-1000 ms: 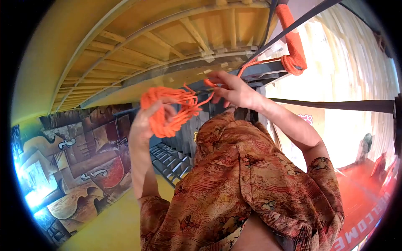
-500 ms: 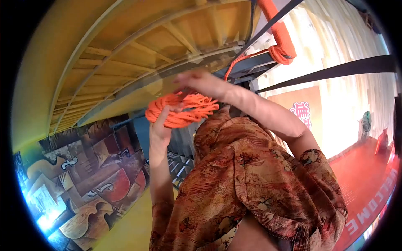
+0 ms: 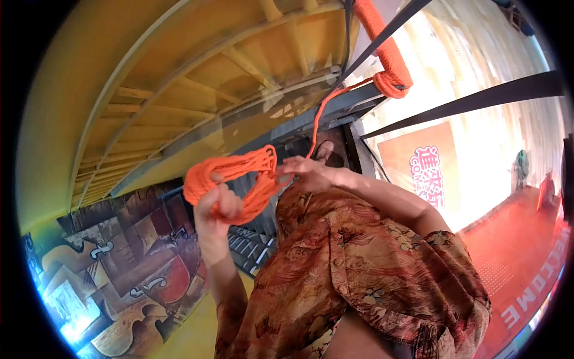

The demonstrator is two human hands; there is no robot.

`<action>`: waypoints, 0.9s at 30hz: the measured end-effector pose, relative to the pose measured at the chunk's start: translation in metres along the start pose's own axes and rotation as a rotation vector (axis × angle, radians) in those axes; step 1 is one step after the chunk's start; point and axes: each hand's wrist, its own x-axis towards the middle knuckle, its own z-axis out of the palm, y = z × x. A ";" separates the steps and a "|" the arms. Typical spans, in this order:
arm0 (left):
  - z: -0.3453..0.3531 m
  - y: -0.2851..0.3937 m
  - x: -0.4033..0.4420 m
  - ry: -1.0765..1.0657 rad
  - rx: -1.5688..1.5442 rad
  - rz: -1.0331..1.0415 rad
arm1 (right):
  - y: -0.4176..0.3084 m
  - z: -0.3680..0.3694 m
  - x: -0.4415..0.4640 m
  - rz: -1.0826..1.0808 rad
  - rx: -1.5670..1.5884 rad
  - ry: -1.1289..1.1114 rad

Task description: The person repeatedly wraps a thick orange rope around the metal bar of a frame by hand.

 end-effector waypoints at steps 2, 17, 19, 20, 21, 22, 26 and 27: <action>-0.004 0.015 -0.003 -0.068 -0.091 -0.008 | 0.024 0.009 -0.014 0.159 -0.012 -0.219; 0.029 0.078 -0.002 0.249 0.409 0.221 | -0.063 -0.153 0.032 0.425 -0.083 1.143; 0.023 0.075 0.016 0.266 0.439 0.236 | -0.054 -0.171 0.051 0.673 0.142 1.071; 0.023 0.076 0.018 0.293 0.461 0.252 | -0.028 -0.170 0.058 0.607 -0.113 1.097; 0.023 0.078 0.019 0.282 0.459 0.256 | -0.030 -0.174 0.068 0.603 -0.120 1.106; 0.024 0.079 0.019 0.280 0.493 0.271 | -0.032 -0.177 0.078 0.729 -0.106 1.075; 0.014 0.078 0.014 0.360 0.598 0.291 | -0.015 -0.178 0.110 0.725 -0.208 1.074; 0.012 0.077 0.014 0.367 0.587 0.301 | -0.015 -0.179 0.117 0.741 -0.235 1.060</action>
